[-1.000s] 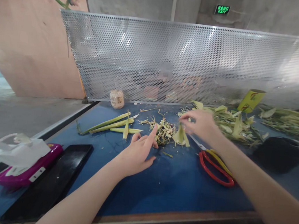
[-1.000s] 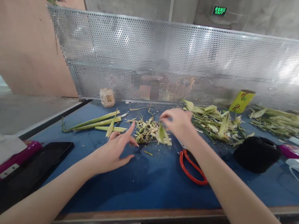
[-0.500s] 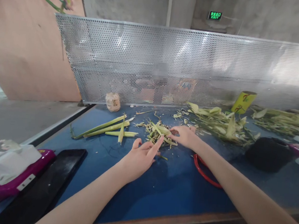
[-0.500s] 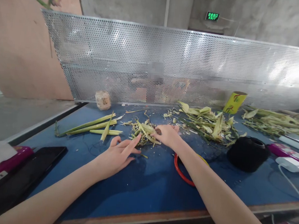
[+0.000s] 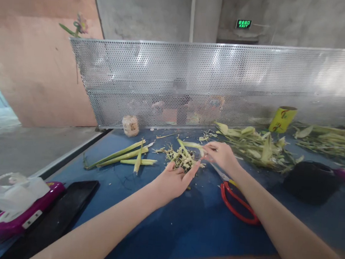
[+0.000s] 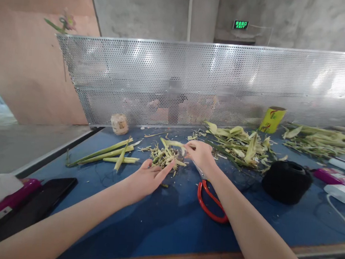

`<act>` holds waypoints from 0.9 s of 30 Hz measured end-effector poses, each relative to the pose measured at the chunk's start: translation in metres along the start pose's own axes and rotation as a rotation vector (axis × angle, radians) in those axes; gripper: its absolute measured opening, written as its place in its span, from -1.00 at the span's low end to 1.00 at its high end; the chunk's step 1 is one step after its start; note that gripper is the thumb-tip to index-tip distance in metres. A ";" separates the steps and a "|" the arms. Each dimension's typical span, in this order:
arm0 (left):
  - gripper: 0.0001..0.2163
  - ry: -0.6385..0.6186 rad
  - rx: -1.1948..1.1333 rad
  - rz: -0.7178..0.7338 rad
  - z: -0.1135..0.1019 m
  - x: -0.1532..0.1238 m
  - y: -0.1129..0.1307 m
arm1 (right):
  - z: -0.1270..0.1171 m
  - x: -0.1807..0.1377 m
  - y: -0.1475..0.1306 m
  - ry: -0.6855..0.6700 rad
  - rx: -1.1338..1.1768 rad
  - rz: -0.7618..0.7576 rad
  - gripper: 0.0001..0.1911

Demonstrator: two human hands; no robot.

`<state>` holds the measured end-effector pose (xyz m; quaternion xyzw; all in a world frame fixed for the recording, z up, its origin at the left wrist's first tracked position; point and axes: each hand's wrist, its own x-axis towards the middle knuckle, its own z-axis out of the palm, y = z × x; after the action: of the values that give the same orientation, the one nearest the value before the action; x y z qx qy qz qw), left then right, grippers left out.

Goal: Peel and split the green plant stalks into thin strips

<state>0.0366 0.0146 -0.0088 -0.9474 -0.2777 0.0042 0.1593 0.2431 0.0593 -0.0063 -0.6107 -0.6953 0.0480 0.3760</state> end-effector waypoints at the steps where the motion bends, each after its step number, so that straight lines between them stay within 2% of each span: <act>1: -0.40 -0.001 0.005 0.010 -0.001 0.000 -0.001 | -0.005 0.001 0.003 0.058 0.074 0.019 -0.74; 3: -0.37 0.034 -0.009 0.032 -0.006 0.001 -0.004 | -0.013 0.004 0.010 0.188 0.211 0.038 -0.76; 6: -0.36 0.118 -0.123 0.035 -0.017 0.014 -0.009 | -0.024 0.007 0.018 0.361 0.296 0.061 -0.74; 9: -0.43 0.206 -0.315 -0.044 -0.028 0.053 -0.014 | -0.031 0.006 0.024 0.524 0.300 0.097 -0.69; 11: -0.52 0.268 -0.530 -0.196 -0.030 0.090 -0.018 | -0.035 0.004 0.027 0.608 0.299 0.105 -0.67; 14: -0.64 0.353 -0.632 -0.348 -0.026 0.140 -0.026 | -0.039 0.000 0.030 0.610 0.274 0.111 -0.67; 16: -0.60 0.376 -0.730 -0.432 -0.021 0.155 -0.034 | -0.039 -0.001 0.031 0.544 0.250 0.105 -0.66; 19: -0.55 0.403 -0.897 -0.503 -0.016 0.145 -0.050 | -0.034 0.001 0.031 0.448 0.248 0.077 -0.66; 24: -0.32 0.456 -1.065 -0.554 -0.018 0.084 -0.067 | -0.022 0.002 0.024 0.236 0.259 -0.033 -0.74; 27: -0.37 0.469 -1.074 -0.554 -0.021 0.051 -0.063 | -0.020 -0.001 0.016 0.112 0.254 -0.121 -0.77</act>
<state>0.0486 0.0851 0.0345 -0.7641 -0.4333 -0.3837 -0.2850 0.2673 0.0544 -0.0013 -0.5170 -0.6971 0.0785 0.4906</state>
